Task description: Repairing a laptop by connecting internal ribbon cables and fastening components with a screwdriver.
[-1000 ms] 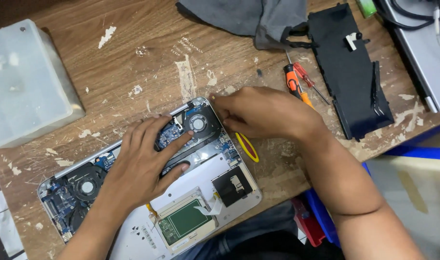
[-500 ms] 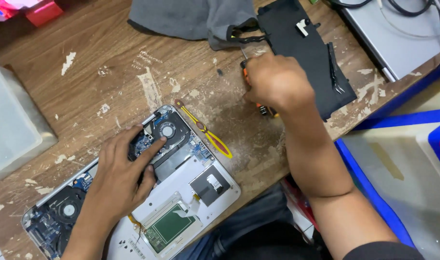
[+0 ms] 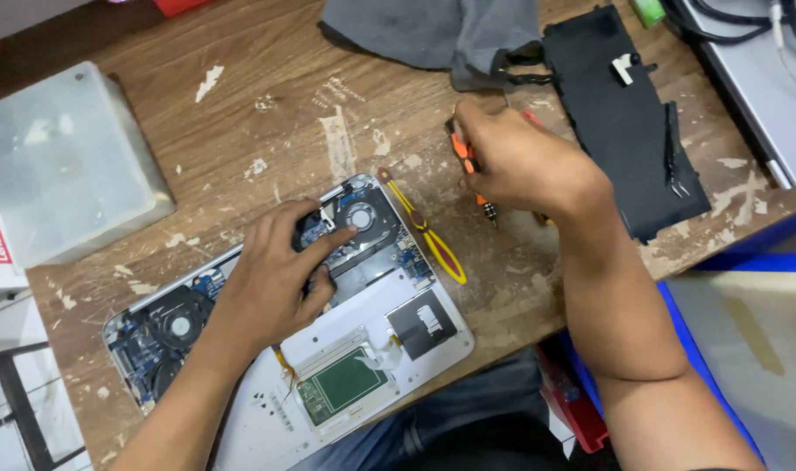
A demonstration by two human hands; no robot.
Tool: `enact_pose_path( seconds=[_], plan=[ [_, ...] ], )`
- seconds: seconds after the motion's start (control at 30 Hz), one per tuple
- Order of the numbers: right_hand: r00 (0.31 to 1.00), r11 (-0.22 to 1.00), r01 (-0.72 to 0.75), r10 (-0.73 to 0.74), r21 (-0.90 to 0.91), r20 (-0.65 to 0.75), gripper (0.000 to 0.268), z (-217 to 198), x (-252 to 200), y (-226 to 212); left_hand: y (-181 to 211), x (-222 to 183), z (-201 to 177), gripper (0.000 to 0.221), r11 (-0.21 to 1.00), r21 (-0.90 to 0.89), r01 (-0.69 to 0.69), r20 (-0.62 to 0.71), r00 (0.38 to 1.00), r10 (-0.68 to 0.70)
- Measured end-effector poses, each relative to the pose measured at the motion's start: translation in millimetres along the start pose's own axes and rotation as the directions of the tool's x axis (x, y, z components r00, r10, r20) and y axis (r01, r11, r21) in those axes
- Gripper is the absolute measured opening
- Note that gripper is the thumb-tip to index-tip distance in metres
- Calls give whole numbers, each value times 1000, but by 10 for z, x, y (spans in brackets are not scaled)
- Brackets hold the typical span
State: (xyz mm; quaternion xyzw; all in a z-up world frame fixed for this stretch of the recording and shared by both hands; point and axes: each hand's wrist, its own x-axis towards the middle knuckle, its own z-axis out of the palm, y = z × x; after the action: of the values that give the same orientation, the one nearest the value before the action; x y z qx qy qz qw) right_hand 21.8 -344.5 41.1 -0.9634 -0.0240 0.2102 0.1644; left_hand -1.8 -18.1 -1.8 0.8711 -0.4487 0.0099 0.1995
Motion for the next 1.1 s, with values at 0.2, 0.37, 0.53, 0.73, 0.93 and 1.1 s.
enact_pose_path(
  seconds=[0.2, 0.37, 0.53, 0.73, 0.93, 1.1],
  plan=[
    [760, 700, 632, -475, 333, -443, 75, -22, -210, -441, -38, -36, -45, 50, 1000, -15, -28, -56, 998, 27],
    [646, 562, 763, -633, 320, -427, 79, 317, -102, -562, -38, -104, -73, 42, 1000, -24, -6, -50, 999, 5],
    [548, 464, 835, -654, 296, -522, 74, 519, -20, -577, -64, -125, -57, 37, 999, -26, -29, -80, 996, 27],
    [530, 424, 844, -572, 327, -625, 67, 605, 20, -620, -59, -119, -66, 37, 999, -43, -10, -61, 998, 7],
    [495, 423, 864, -612, 274, -617, 70, 699, 89, -604, -59, -107, -69, 35, 1000, -29, 4, -48, 999, -6],
    [381, 251, 924, -573, 287, -726, 70, 615, 64, -663, -60, -123, -48, 29, 986, -166, -21, -250, 968, -21]
  ],
)
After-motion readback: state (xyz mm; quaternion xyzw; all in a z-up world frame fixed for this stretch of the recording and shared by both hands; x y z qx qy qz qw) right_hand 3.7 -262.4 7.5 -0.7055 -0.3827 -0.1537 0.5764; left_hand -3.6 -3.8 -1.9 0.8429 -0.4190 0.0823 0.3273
